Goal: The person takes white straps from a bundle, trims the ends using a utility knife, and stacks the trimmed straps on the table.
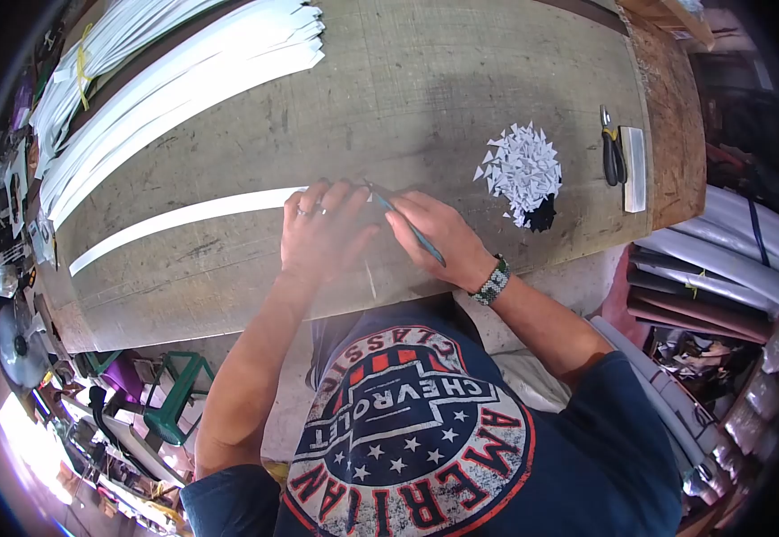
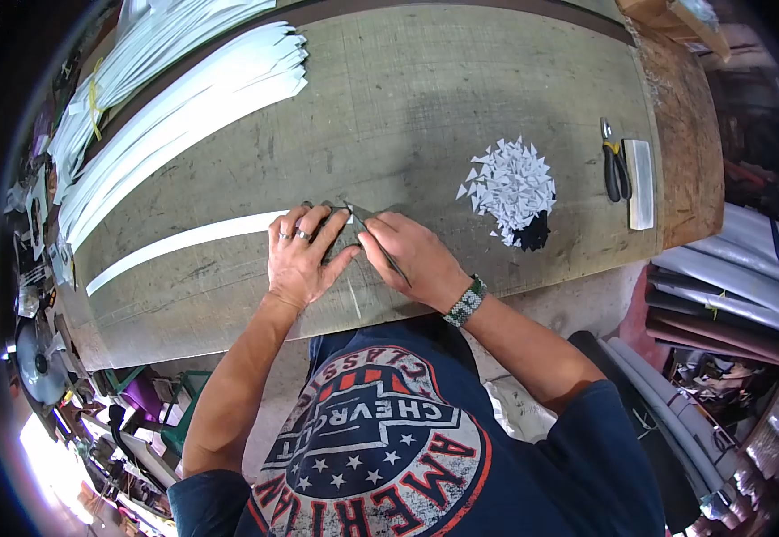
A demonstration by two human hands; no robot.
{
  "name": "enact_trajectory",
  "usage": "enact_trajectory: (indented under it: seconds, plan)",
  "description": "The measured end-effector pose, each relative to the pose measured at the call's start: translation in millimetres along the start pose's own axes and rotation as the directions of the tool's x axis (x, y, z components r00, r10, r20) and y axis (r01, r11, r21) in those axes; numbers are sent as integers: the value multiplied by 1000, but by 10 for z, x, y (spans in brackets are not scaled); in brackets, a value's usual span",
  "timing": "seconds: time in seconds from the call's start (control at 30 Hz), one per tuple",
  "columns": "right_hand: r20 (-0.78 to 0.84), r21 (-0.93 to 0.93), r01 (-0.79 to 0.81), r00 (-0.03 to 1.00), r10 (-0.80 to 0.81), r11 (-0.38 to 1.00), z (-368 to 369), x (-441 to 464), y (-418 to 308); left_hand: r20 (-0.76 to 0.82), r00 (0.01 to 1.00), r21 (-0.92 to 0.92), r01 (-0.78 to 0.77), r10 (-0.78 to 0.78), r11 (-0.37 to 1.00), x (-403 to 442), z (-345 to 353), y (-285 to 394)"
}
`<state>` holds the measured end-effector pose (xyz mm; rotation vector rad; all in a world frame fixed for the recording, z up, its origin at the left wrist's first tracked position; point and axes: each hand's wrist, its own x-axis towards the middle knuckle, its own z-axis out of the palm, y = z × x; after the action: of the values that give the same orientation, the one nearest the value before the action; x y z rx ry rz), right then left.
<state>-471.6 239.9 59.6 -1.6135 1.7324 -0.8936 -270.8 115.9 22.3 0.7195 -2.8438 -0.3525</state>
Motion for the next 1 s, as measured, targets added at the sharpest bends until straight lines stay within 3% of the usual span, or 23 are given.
enact_trajectory:
  seconds: [0.23,0.33,0.43,0.53,0.63,0.73,0.83,0.87,1.0]
  plan:
    - [-84,55,60,995,-55,997,101,-39,111,4,1000,20,-2,2,1000,28,-27,-1]
    - [-51,252,-69,995,85,965,-107,-88,120,-19,1000,21,-14,15,1000,20,-6,13]
    - [-400,302,-128,882,248,945,-167,-353,185,-52,998,18,-26,27,1000,-28,29,-43]
    - [-433,453,-289,755,492,843,-163,-655,200,-35,999,1,-24,24,1000,-13,-25,-6]
    - [-432,444,-296,757,491,846,-47,-822,85,-96,994,0,-61,61,998,-20,8,-23]
    - [-484,444,-268,731,481,855,220,-869,-125,22,994,23,-107,107,994,70,-142,-87]
    - [-550,503,-245,650,525,829,500,-806,-454,68,946,-134,-307,318,942,292,-216,-416]
    - [-567,515,-250,618,545,820,592,-777,-555,32,937,-205,-335,348,920,366,-206,-489]
    - [-641,545,-239,498,584,803,961,-601,-885,190,876,-333,-367,444,868,671,-382,-570]
